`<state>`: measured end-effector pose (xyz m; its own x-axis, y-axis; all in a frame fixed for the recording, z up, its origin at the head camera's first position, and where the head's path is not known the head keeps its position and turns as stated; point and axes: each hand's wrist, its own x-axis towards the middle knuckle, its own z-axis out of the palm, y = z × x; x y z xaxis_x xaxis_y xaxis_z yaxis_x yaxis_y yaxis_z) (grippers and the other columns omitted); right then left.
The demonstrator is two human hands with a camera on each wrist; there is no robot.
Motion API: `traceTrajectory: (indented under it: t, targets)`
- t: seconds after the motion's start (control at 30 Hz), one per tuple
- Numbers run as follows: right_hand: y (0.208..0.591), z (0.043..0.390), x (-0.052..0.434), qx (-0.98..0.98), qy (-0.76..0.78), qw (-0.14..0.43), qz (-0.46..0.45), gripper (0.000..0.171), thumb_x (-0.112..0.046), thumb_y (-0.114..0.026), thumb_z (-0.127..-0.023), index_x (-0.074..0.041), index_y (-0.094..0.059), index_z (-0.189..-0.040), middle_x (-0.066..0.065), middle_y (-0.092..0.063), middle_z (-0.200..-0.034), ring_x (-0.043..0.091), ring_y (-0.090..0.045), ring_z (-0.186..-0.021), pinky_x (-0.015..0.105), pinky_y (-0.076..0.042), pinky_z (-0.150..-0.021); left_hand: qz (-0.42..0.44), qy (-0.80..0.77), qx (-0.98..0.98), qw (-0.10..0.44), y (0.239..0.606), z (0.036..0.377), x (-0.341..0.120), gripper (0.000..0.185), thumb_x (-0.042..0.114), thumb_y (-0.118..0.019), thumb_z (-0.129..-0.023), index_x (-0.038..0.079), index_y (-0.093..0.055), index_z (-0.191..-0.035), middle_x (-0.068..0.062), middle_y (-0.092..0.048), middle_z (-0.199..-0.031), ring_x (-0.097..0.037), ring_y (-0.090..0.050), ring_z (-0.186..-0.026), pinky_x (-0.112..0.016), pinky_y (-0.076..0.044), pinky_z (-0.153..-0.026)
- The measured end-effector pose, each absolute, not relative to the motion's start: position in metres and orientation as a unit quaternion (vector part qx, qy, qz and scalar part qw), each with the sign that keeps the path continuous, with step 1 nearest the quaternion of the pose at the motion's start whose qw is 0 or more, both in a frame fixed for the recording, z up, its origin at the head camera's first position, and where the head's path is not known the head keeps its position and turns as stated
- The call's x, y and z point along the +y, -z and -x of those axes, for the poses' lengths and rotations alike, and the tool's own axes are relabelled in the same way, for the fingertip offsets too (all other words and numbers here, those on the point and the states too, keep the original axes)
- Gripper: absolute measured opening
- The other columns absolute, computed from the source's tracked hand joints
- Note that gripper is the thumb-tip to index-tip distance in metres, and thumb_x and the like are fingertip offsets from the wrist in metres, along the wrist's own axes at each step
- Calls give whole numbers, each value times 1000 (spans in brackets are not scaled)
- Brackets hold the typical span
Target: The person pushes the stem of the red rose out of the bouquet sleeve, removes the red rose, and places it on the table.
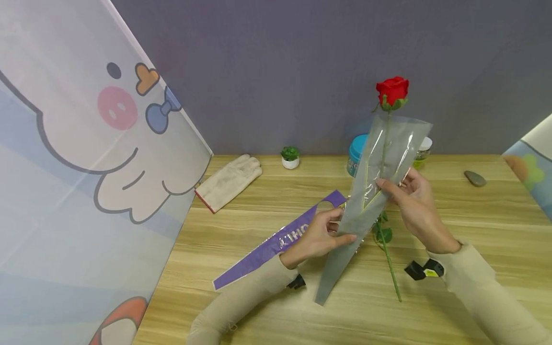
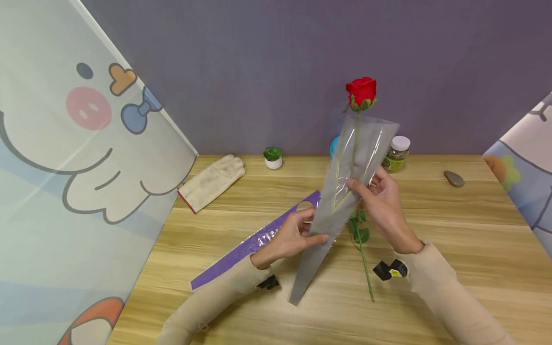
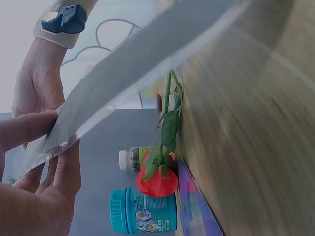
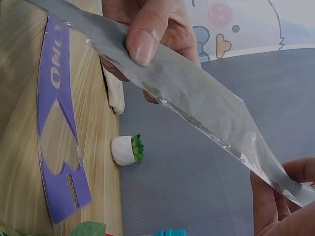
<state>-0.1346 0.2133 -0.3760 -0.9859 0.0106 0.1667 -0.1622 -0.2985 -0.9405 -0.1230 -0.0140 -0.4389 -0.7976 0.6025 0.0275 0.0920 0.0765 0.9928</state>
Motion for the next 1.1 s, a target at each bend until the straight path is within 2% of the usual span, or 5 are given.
traceTrajectory:
  t: [0.17,0.3,0.47,0.77,1.1]
  targets:
    - [377,134,213,-579,-809,63,-78,46,12,-63,-96,-8,-57,-138,0,-68,-126,8,-73,-108,25,-64,-82,-242,-631,716,177,441,123,-14,44,0,-79,-88,1,-67,-131,-25,-73,-120,0,-71,-85,-21,-62,-74]
    - [379,133,211,-578,-807,76,-88,46,15,-64,-94,-6,-58,-135,0,-73,-121,8,-74,-105,23,-63,-84,-231,-631,728,137,441,122,-14,37,0,-82,-85,-1,-72,-120,-23,-74,-114,3,-68,-77,-20,-61,-71]
    - [383,131,208,-607,-785,83,-91,45,12,-66,-95,-5,-58,-136,-2,-73,-121,8,-75,-105,23,-63,-82,-225,-621,742,116,440,121,-15,30,4,-84,-84,0,-75,-112,-20,-75,-112,5,-65,-77,-18,-59,-73]
    - [392,126,200,-645,-755,82,-81,55,9,-70,-94,-2,-53,-145,-10,-74,-124,3,-74,-105,19,-60,-86,-228,-621,743,106,438,124,-17,34,2,-83,-85,0,-75,-117,-16,-73,-123,5,-65,-77,-19,-60,-73]
    - [399,124,199,-661,-741,84,-82,56,6,-71,-94,-1,-52,-146,-14,-74,-123,0,-71,-110,15,-58,-90,-232,-631,733,108,438,126,-17,32,0,-82,-84,-1,-75,-115,-17,-73,-121,4,-67,-74,-20,-61,-69]
